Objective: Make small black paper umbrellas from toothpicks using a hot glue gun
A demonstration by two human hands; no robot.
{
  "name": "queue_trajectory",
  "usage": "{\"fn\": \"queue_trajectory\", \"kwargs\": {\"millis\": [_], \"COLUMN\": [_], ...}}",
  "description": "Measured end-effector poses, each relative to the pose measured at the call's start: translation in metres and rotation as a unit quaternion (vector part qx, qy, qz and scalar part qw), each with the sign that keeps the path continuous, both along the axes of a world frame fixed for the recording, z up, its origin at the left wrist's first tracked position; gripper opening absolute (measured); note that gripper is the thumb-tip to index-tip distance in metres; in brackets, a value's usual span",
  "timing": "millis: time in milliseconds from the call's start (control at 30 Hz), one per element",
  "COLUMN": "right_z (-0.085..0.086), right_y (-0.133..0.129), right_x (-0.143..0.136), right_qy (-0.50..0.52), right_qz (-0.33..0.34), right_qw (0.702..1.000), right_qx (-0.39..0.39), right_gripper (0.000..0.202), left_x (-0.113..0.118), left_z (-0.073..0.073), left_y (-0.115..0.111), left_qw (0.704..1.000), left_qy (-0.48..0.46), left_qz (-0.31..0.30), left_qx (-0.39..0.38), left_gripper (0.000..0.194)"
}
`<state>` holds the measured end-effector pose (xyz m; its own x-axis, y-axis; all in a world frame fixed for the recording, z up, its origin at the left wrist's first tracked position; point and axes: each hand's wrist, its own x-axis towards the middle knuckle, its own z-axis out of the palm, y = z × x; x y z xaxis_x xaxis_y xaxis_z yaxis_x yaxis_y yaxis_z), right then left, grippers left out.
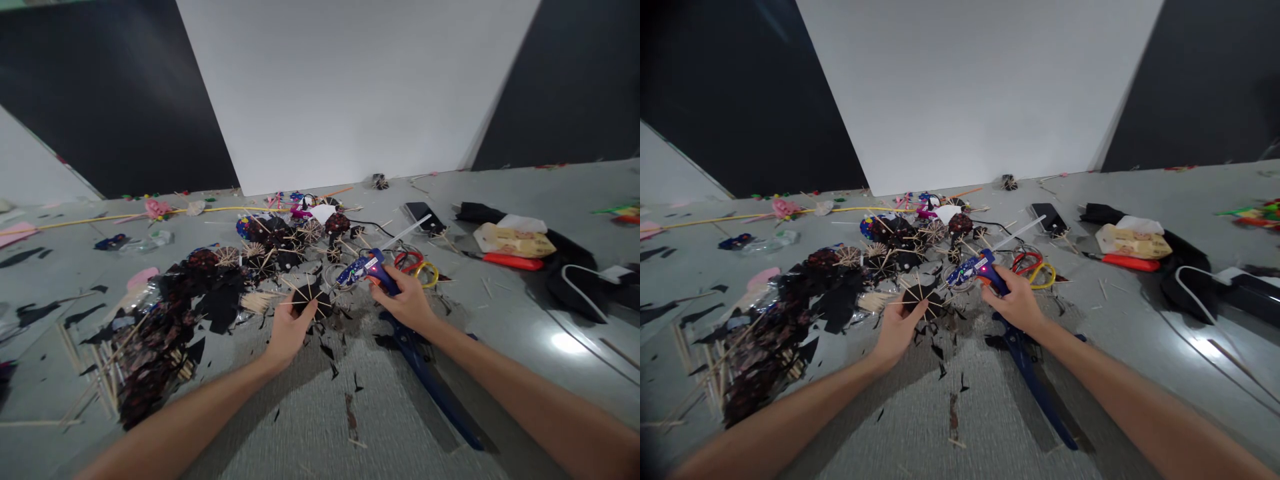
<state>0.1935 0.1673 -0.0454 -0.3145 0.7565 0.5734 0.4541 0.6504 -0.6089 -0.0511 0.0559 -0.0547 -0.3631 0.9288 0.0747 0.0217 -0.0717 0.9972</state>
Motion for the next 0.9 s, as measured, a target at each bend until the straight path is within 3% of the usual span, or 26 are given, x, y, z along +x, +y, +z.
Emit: {"fn": "queue_trajectory", "kwargs": {"millis": [533, 900], "right_z": [0.003, 0.003], "right_y": [-0.002, -0.001], "right_x": [0.0, 0.001], "right_qy": [-0.01, -0.024], "right_qz": [-0.011, -0.012], "right_qw": [0.999, 0.997], "right_qx": [-0.044, -0.066], "right_gripper": [0.028, 0.03], "left_x": [0.003, 0.001], "left_z": [0.007, -0.007], "left_y": [0.0, 0.003], "left_qw": [0.997, 0.989], "left_qy": [-0.056, -0.106], "left_qz": [0.001, 0.046], "left_qx": [-0.054, -0.089], "left_gripper": [0.039, 0.044]}}
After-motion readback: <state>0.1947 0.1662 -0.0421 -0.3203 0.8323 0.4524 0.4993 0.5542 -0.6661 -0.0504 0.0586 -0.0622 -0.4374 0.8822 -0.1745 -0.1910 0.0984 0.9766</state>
